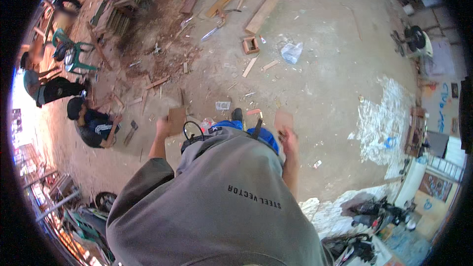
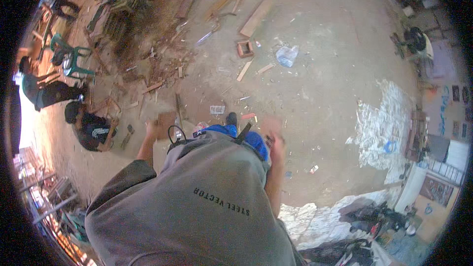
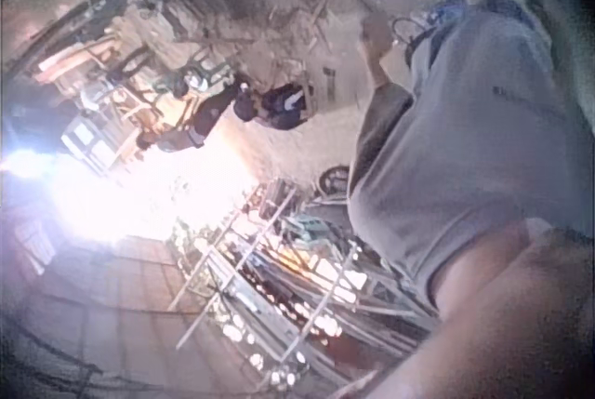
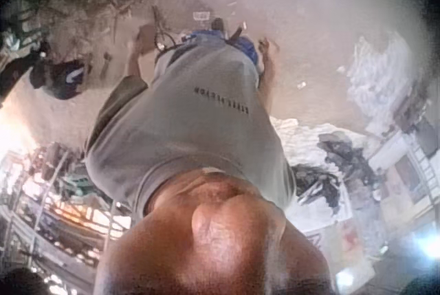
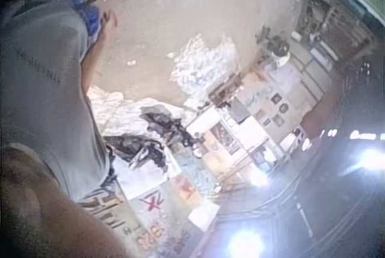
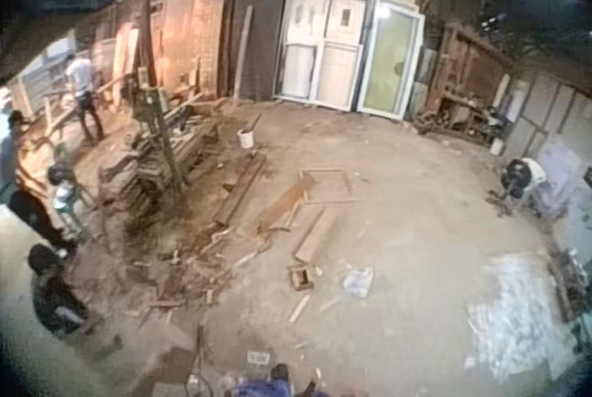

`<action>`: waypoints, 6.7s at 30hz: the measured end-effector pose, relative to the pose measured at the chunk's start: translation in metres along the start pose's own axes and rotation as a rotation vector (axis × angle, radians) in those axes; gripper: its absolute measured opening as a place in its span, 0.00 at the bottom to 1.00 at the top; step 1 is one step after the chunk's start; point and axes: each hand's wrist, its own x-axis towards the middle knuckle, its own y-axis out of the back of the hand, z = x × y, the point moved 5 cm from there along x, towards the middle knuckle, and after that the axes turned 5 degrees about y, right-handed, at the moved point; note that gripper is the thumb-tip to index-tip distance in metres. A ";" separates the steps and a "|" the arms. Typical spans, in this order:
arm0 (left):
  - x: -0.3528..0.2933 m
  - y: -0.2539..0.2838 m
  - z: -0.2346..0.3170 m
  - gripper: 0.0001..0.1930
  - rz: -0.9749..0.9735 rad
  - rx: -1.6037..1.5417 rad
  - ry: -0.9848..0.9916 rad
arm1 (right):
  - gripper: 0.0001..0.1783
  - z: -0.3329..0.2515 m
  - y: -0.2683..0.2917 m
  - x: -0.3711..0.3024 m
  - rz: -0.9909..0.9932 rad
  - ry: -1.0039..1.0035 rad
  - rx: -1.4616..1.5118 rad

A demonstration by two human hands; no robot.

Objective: The person assembles a small wooden box by hand. They apply glue to the edges of wooden slats and press them together to form the sides of a box.

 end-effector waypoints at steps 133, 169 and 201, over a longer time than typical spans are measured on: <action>0.613 -0.708 0.359 0.31 0.218 -0.324 -0.287 | 0.64 0.128 -0.483 1.047 -1.115 0.669 -1.180; 0.584 -0.781 0.306 0.23 -0.146 -1.732 0.057 | 0.48 0.132 -0.404 0.958 -1.342 1.693 -0.607; 0.580 -0.789 0.270 0.46 -0.018 -1.771 0.002 | 0.39 0.170 -0.460 1.004 -1.527 0.070 -0.962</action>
